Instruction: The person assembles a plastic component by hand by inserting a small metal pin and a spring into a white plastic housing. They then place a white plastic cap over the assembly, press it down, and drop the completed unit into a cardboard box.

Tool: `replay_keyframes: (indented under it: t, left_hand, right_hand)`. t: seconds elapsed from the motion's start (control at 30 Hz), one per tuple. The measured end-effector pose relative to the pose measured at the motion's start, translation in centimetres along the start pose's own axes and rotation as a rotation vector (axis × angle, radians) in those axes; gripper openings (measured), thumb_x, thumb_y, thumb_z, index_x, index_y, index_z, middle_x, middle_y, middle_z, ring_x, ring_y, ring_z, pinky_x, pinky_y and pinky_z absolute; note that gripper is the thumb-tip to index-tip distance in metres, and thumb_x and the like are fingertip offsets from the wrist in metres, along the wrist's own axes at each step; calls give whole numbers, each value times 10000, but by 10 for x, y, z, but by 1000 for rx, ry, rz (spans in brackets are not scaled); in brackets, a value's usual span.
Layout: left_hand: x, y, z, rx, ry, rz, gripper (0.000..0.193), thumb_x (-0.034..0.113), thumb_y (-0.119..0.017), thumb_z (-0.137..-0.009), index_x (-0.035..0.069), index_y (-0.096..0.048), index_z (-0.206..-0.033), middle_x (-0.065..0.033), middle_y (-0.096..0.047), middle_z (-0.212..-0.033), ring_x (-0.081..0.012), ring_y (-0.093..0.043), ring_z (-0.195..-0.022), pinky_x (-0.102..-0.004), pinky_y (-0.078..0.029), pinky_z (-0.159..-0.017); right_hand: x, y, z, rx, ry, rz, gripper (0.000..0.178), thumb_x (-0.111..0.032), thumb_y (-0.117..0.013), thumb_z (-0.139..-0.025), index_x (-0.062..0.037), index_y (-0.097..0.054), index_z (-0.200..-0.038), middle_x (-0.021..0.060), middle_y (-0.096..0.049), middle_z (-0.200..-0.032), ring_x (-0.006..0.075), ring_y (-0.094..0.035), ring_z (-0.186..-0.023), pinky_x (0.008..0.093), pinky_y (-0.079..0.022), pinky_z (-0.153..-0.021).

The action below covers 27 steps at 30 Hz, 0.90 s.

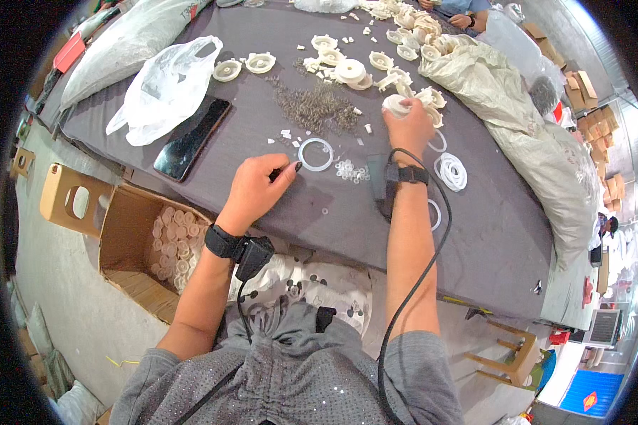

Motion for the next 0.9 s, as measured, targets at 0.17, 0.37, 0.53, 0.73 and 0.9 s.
replay_keyframes:
  t: [0.17,0.37,0.53,0.73,0.9]
  left_hand:
    - [-7,0,-3,81,18,158,140,109,-588,-785,-10,-525,-747,-114,-512,-613,-177,-485,-530,-293,-373,-503]
    - [-3,3,-4,151,107,389,434,82,-627,-735,76,-475,-1142,-70,-580,-945,-171,-583,-695,-277,-451,-623]
    - [1,1,-3,154,-75,403,385,98,-616,-787,43,-474,-1141,-64,-557,-1041,-94,-554,-725,-208,-426,-640]
    - [-18,5,0,123,176,563,101,88,-562,-842,-10,-556,-862,0,-561,-779,-50,-519,-716,-190,-419,-636]
    - [-18,0,-2,116,178,474,87,73,-547,-835,-4,-527,-872,0,-541,-772,-47,-509,-685,-188,-414,-616]
  right_hand:
    - [-5,10,2,184,65,-541,493,-226,-733,-667,-23,-517,-1061,110,-598,-971,214,-563,-926,320,-426,-816]
    - [-51,27,17,-248,90,-1003,463,-213,-688,-734,-9,-499,-1104,108,-579,-1005,154,-545,-923,256,-421,-802]
    - [-96,33,59,-895,102,-1073,415,-238,-669,-751,-21,-514,-1068,86,-600,-970,130,-558,-867,244,-429,-731]
    - [-87,27,52,-799,80,-1020,267,-284,-502,-877,-39,-552,-971,61,-632,-806,62,-546,-638,200,-437,-570]
    - [-54,21,37,-500,38,-662,255,-259,-636,-776,-34,-601,-891,14,-588,-706,75,-524,-635,221,-415,-574]
Point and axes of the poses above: each hand's wrist, its own z-axis away from the middle knuckle, its own y-axis out of the back of the hand, x = y × z, the point moved 3 cm from there along -z, towards the middle knuckle
